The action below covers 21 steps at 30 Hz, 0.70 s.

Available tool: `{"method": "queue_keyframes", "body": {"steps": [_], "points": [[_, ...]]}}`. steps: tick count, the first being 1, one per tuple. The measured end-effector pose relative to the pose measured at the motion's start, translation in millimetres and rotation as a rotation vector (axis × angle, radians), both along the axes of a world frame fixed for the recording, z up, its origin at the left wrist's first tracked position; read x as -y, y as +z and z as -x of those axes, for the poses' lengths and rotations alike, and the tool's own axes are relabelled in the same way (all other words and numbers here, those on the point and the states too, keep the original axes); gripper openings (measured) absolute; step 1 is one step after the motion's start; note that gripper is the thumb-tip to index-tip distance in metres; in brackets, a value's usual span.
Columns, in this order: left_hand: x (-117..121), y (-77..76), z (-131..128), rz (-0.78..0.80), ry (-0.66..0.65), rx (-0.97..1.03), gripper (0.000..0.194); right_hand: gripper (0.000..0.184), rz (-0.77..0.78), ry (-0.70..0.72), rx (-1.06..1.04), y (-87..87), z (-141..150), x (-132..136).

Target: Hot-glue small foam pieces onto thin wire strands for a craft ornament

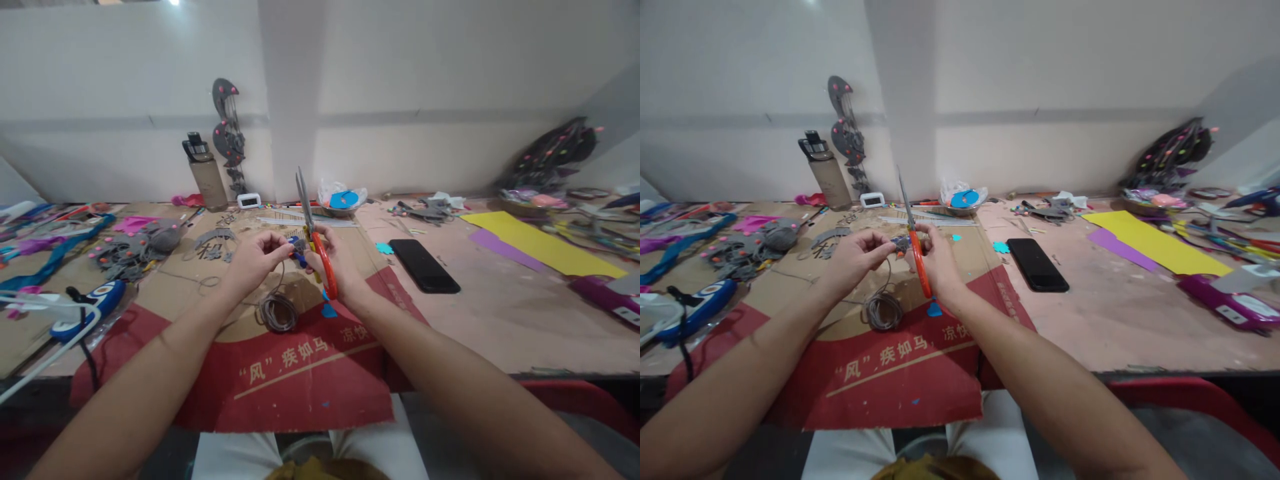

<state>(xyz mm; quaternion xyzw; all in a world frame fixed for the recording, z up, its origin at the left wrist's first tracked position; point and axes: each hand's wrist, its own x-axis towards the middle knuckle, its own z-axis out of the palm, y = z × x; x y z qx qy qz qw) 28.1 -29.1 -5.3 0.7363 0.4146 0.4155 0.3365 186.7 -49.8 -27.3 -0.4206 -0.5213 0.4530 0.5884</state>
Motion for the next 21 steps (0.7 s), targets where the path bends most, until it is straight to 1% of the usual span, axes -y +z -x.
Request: {"method": "queue_keyframes", "body": {"steps": [3,6,9,11,14,17,21], "points": [[-1,-2.9,-1,0.058,-0.038,0.051,0.023,0.043,0.009,0.045,-0.041,-2.1,1,-1],[-1,-5.1,-4,0.108,-0.085,0.098,0.023,0.043,0.012,0.066,-0.038,-4.8,2,-3],[-1,-6.0,-5,0.077,-0.041,0.138,0.022,0.046,0.026,0.061,0.020,-8.3,2,-6],[-2,-6.1,-6,0.058,-0.002,0.164,0.022,0.046,-0.010,0.024,0.086,-10.2,0,-8],[-3,-5.3,-3,0.027,0.067,0.213,0.022,0.044,-0.162,-0.062,0.261,-10.4,-9,-5],[-7,-3.2,3,-0.005,0.160,0.277,0.022,0.045,-0.316,-0.153,0.550,-7.3,-20,2],[-15,1.3,16,-0.082,0.267,0.349,0.021,0.047,-0.427,-0.221,0.938,-3.5,-29,8]]}}
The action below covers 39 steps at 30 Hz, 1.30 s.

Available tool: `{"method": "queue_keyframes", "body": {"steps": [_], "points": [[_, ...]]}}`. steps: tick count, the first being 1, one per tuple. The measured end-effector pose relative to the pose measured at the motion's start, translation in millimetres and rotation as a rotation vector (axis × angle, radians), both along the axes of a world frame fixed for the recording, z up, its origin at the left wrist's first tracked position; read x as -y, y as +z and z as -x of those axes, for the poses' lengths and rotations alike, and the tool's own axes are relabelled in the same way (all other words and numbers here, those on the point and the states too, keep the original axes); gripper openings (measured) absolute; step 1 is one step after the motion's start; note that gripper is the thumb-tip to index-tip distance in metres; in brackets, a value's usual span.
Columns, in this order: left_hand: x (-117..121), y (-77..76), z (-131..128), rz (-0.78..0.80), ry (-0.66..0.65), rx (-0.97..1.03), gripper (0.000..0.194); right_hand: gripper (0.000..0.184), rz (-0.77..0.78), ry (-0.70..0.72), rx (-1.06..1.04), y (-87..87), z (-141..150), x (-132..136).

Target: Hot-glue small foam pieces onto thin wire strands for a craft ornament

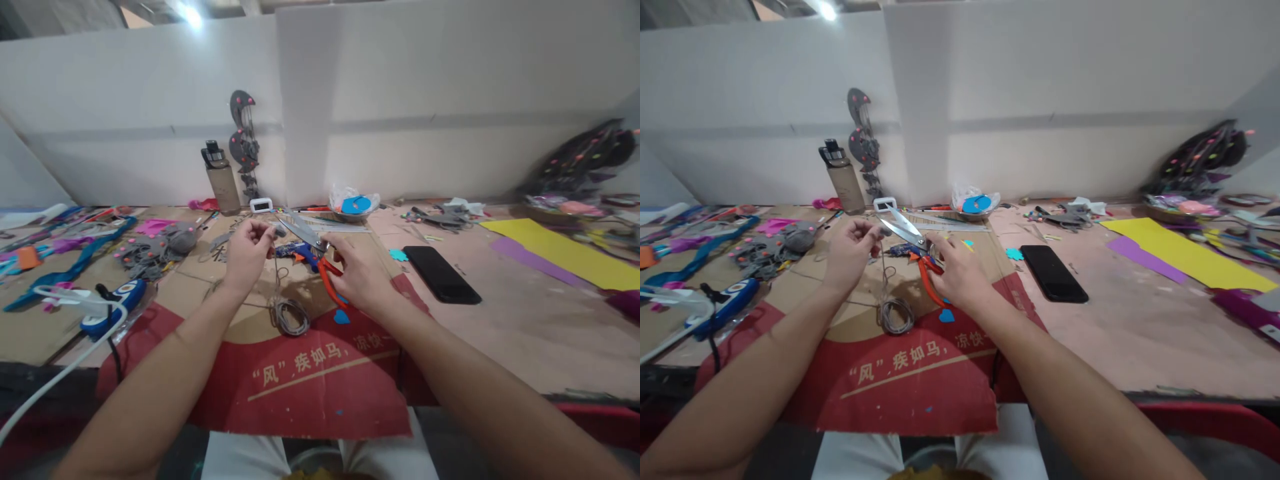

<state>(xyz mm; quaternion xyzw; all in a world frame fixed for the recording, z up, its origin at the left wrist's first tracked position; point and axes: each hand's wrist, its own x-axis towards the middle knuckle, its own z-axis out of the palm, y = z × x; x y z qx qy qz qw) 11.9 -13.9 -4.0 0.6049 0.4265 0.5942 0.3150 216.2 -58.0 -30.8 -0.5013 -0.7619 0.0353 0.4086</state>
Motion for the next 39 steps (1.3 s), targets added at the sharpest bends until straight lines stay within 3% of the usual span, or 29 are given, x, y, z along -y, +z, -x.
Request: {"method": "queue_keyframes", "body": {"steps": [3,7,16,29,39], "points": [[-6,3.2,10,-0.062,0.084,0.034,0.020,0.046,-0.068,-0.092,0.188,1.4,-1,0],[-8,4.4,14,-0.096,0.100,0.030,0.018,0.045,-0.122,-0.134,0.345,2.1,-1,0],[-5,5.0,12,-0.138,0.065,0.044,0.017,0.044,-0.162,-0.120,0.411,-2.3,-1,-1],[-3,6.9,8,-0.061,-0.117,0.171,0.027,0.044,-0.158,-0.157,0.462,2.5,-3,1],[-8,14.7,14,0.151,-0.305,0.311,0.026,0.045,-0.161,-0.131,0.432,0.4,-5,-2]]}}
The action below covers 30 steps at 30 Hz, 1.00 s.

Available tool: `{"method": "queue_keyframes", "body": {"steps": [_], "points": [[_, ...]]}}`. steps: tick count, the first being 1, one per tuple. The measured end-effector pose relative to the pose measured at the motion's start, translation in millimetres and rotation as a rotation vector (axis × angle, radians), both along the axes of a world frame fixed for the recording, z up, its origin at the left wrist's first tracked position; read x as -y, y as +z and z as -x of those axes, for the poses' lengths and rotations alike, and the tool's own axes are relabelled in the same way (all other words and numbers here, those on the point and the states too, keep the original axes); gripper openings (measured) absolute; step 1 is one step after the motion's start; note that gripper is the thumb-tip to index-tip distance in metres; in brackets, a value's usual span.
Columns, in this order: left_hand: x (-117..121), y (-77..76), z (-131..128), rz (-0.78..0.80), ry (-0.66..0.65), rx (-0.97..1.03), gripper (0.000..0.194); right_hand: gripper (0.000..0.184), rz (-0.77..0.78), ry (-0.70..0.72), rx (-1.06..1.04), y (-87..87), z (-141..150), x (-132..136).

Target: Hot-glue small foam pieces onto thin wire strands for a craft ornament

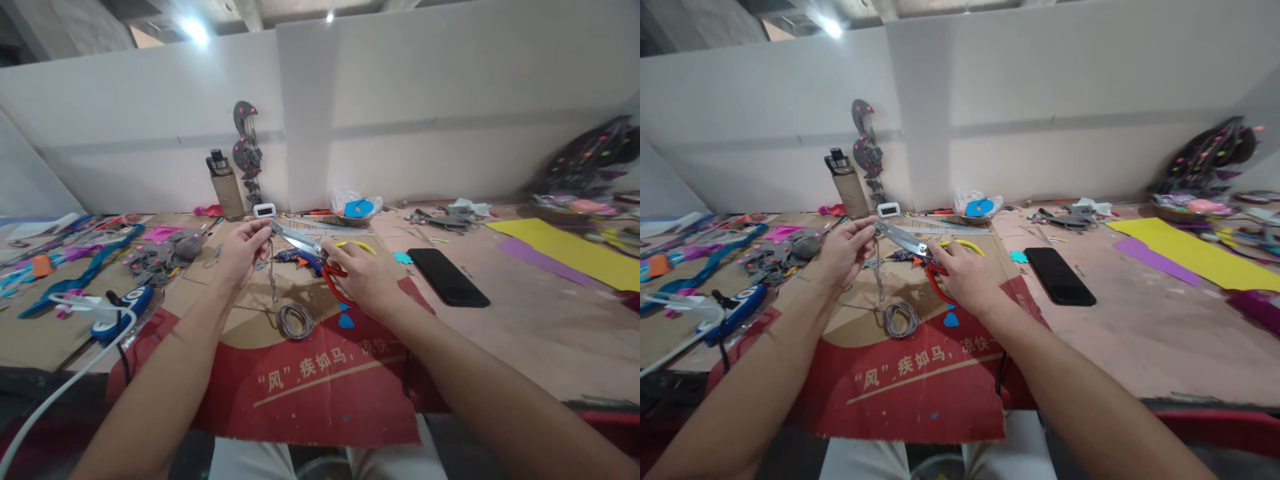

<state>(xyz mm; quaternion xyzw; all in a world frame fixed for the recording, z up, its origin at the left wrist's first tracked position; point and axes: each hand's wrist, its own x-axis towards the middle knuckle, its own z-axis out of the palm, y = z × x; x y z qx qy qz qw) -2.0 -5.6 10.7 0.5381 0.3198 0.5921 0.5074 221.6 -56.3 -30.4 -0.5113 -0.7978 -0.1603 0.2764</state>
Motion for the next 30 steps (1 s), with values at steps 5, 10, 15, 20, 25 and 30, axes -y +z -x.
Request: {"method": "queue_keyframes", "body": {"steps": [5,10,15,20,25,30], "points": [[-2,0.8,5,0.078,-0.068,0.019,0.025,0.046,-0.004,0.011,0.000,0.6,0,0],[-4,1.0,8,0.093,-0.096,0.007,0.022,0.048,0.013,0.030,0.002,1.3,0,1],[-6,-0.3,12,0.098,-0.120,-0.010,0.023,0.050,0.027,0.020,0.020,3.1,1,4],[-7,-0.6,14,0.129,-0.145,0.000,0.025,0.049,0.023,-0.005,0.060,4.4,2,6],[-8,-1.0,16,0.172,-0.162,0.002,0.026,0.050,0.063,-0.005,0.067,1.7,0,5],[-8,-2.4,17,0.177,-0.163,-0.025,0.026,0.050,0.113,-0.001,0.044,0.1,-1,2]]}}
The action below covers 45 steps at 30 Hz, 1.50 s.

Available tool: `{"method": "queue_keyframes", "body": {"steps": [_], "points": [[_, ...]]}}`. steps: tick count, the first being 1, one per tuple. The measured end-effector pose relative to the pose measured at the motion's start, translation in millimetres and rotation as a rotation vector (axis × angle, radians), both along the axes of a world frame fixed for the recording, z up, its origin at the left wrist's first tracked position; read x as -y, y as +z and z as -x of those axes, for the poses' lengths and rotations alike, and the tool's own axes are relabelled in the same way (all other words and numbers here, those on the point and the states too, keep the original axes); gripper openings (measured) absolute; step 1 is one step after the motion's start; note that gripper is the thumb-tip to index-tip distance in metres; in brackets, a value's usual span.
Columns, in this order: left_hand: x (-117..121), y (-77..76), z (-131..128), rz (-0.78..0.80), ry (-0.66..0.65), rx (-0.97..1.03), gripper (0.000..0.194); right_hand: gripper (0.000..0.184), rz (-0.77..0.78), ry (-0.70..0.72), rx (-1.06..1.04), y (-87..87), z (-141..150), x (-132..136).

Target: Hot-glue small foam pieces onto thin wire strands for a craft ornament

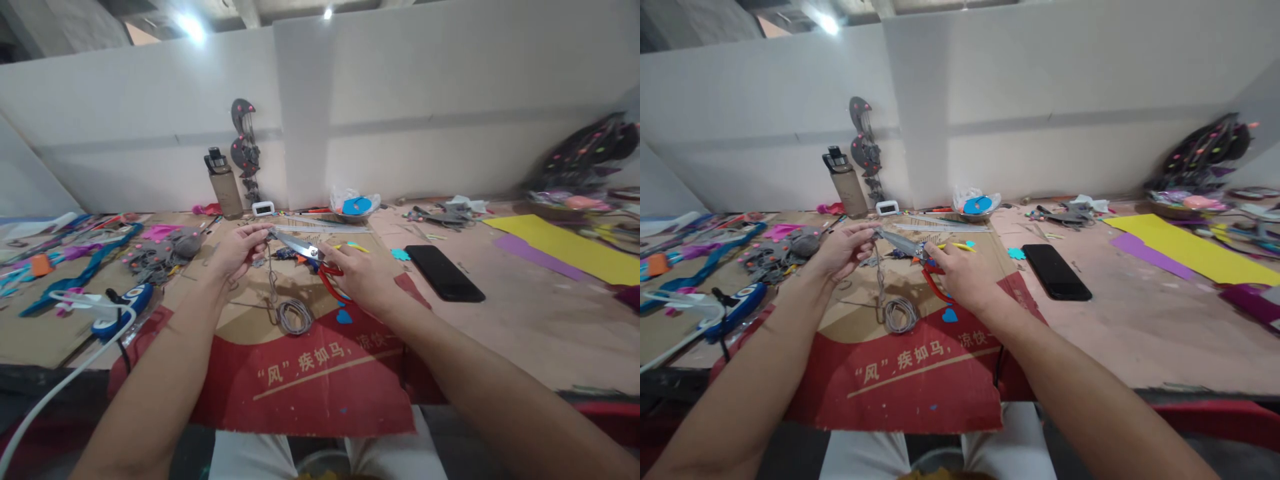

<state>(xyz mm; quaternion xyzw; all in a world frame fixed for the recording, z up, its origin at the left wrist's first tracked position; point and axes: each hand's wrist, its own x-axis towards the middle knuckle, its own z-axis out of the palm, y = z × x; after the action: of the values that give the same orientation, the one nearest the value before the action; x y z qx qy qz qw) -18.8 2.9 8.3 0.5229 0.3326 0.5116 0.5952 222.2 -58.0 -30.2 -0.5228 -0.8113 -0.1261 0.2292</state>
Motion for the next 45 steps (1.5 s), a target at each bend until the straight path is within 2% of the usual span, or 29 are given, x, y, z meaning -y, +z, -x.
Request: {"method": "queue_keyframes", "body": {"steps": [5,8,11,16,20,22,26,30,32,34,35,37,39,40,43,44,45], "points": [[-3,-1.6,0,-0.042,0.056,-0.046,0.025,0.049,-0.010,-0.039,-0.092,-0.6,2,-1],[-2,-1.9,-1,-0.069,0.090,-0.053,0.025,0.051,0.042,-0.027,-0.266,0.3,1,-2],[1,-1.4,-6,-0.101,0.082,-0.058,0.026,0.049,0.160,0.054,-0.582,1.2,1,-7],[10,-3.8,-20,-0.138,0.034,-0.125,0.027,0.053,0.420,0.315,-1.277,-1.4,17,-16],[13,-11.6,-30,-0.189,-0.028,-0.185,0.024,0.059,0.544,0.442,-1.545,0.0,35,-14],[14,-15.2,-33,-0.218,-0.041,-0.232,0.024,0.060,0.564,0.475,-1.599,2.0,40,-12],[17,-18.2,-37,-0.250,-0.063,-0.331,0.025,0.060,0.596,0.449,-1.614,2.6,41,-13],[19,-15.1,-35,-0.296,-0.054,-0.432,0.023,0.056,0.545,0.412,-1.636,-1.1,31,-19],[20,-10.5,-31,-0.361,-0.059,-0.580,0.019,0.054,0.518,0.392,-1.653,-1.9,25,-21],[21,-3.8,-26,-0.467,-0.152,-0.814,0.015,0.055,0.510,0.372,-1.666,-1.0,18,-23],[22,-0.2,-24,-0.528,-0.210,-0.911,0.019,0.057,0.515,0.367,-1.671,0.0,15,-22],[24,6.0,-21,-0.591,-0.297,-0.980,0.032,0.057,0.527,0.367,-1.671,2.6,10,-21],[25,8.6,-21,-0.585,-0.333,-0.956,0.036,0.056,0.536,0.365,-1.656,5.3,8,-19],[26,8.0,-22,-0.558,-0.309,-0.919,0.033,0.056,0.541,0.364,-1.642,6.3,8,-18],[25,0.8,-27,-0.380,-0.083,-0.698,0.022,0.056,0.564,0.350,-1.580,7.6,10,-15],[25,-2.1,-30,-0.306,-0.027,-0.603,0.024,0.057,0.572,0.343,-1.551,7.4,11,-15],[25,-4.6,-33,-0.232,-0.026,-0.508,0.028,0.057,0.578,0.336,-1.521,7.0,12,-14]]}}
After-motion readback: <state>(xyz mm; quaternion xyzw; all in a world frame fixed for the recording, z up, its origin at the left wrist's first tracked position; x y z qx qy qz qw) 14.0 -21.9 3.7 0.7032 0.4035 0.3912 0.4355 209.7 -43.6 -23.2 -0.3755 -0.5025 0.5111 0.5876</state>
